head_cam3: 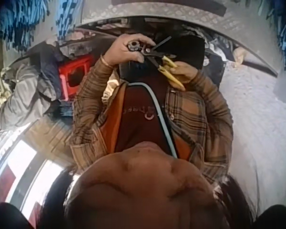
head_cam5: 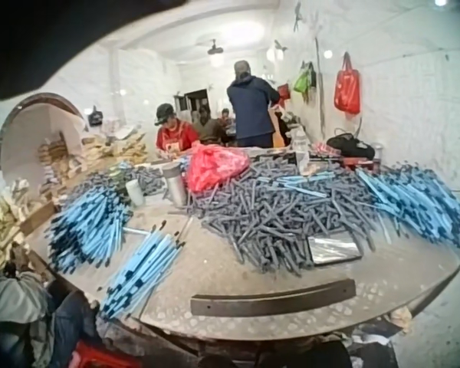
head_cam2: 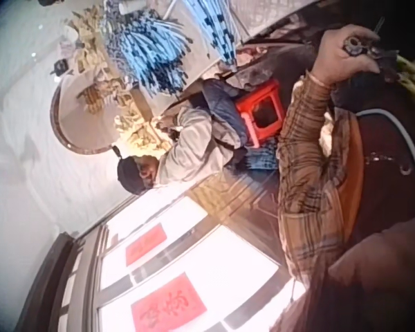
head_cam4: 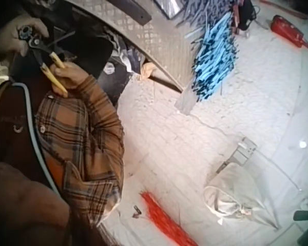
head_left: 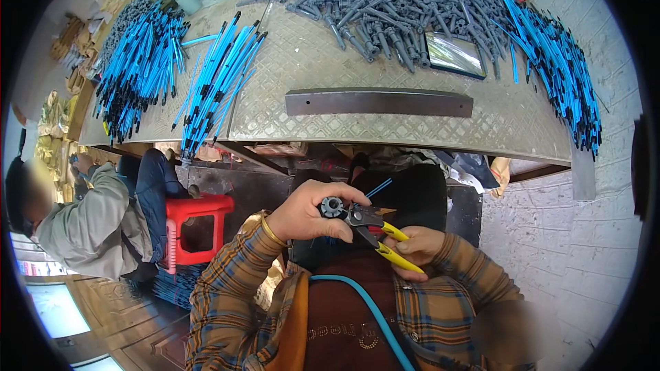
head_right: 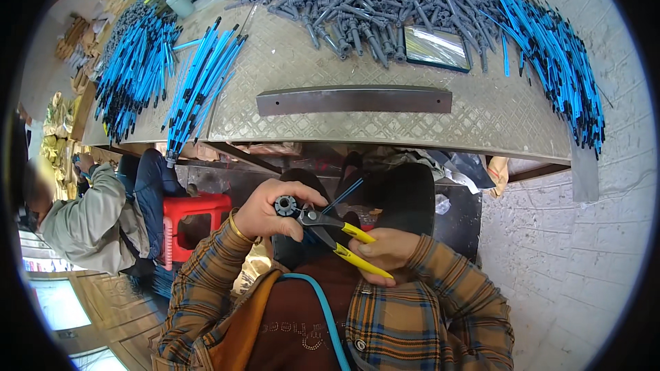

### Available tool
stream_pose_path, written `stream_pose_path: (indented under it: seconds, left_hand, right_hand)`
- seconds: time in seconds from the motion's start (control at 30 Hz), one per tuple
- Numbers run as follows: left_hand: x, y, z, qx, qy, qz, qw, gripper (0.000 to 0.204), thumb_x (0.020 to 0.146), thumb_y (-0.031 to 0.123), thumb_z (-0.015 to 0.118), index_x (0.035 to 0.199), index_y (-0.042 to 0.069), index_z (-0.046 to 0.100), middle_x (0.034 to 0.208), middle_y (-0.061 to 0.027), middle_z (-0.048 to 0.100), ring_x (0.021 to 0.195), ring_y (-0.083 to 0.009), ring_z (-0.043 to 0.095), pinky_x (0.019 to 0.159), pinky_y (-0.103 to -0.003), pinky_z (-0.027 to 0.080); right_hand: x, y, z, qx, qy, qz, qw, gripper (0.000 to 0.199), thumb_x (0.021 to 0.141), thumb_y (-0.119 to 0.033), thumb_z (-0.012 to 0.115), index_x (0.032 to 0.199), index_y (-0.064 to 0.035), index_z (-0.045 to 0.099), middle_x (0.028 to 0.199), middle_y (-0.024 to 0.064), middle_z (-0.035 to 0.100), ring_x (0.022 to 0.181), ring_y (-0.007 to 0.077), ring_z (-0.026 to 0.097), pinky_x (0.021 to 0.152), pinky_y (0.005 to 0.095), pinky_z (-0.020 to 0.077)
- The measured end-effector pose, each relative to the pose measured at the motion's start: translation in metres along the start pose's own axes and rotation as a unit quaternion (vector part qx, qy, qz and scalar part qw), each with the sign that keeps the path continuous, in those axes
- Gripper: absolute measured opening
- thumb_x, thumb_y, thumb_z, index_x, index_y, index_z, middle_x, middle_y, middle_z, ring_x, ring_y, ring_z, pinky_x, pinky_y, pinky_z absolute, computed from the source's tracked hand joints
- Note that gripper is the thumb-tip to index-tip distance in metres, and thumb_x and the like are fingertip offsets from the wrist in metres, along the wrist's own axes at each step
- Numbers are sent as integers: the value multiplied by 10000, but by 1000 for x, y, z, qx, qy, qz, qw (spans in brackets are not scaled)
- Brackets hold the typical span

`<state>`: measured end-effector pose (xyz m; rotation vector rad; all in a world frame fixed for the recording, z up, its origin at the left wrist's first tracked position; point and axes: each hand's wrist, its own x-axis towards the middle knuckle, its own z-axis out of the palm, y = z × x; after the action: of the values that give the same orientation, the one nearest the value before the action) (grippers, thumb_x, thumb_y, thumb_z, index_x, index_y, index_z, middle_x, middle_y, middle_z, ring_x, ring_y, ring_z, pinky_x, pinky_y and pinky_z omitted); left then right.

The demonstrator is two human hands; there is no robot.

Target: The person aligns umbrella ribs on a metal fixture, threads wire through them, and secures the ribs into a plastic hub. They tighten and cut the wire using pliers, test the assembled ribs, and begin threading wire through a new set of ribs.

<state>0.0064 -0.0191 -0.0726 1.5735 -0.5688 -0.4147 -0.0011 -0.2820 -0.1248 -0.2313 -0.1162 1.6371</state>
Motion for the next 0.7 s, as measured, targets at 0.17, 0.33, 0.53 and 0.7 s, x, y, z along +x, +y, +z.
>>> stream_pose_path:
  seconds: [0.17,0.33,0.53,0.7]
  left_hand:
    - [5,5,2,30,1,9,1000,463,685,201,793,1066,34,590,880,-34,627,779,-87,569,702,-236,452]
    - [5,9,7,12,4,-30,999,473,648,157,805,1050,8,606,913,-48,635,816,-116,585,752,-243,449]
    - [5,14,8,6,-8,-40,999,440,659,146,798,1033,8,613,884,-43,639,780,-107,586,714,-239,455]
    - [5,11,6,-7,-16,-35,999,381,675,123,780,1002,8,624,856,-40,638,750,-101,584,685,-237,456]
  right_hand:
    - [-23,-27,24,-140,121,19,983,239,908,-237,496,966,-4,494,798,180,596,708,240,621,609,325,520]
    - [-28,-54,63,-286,231,46,929,270,911,-249,499,975,13,505,938,197,609,821,241,640,714,327,538]
    - [-30,-59,66,-318,236,84,914,261,926,-237,482,1000,12,503,955,172,619,812,203,644,707,294,538]
    - [-28,-48,56,-331,231,77,912,244,942,-250,464,1030,-23,485,851,74,612,670,128,620,568,234,529]
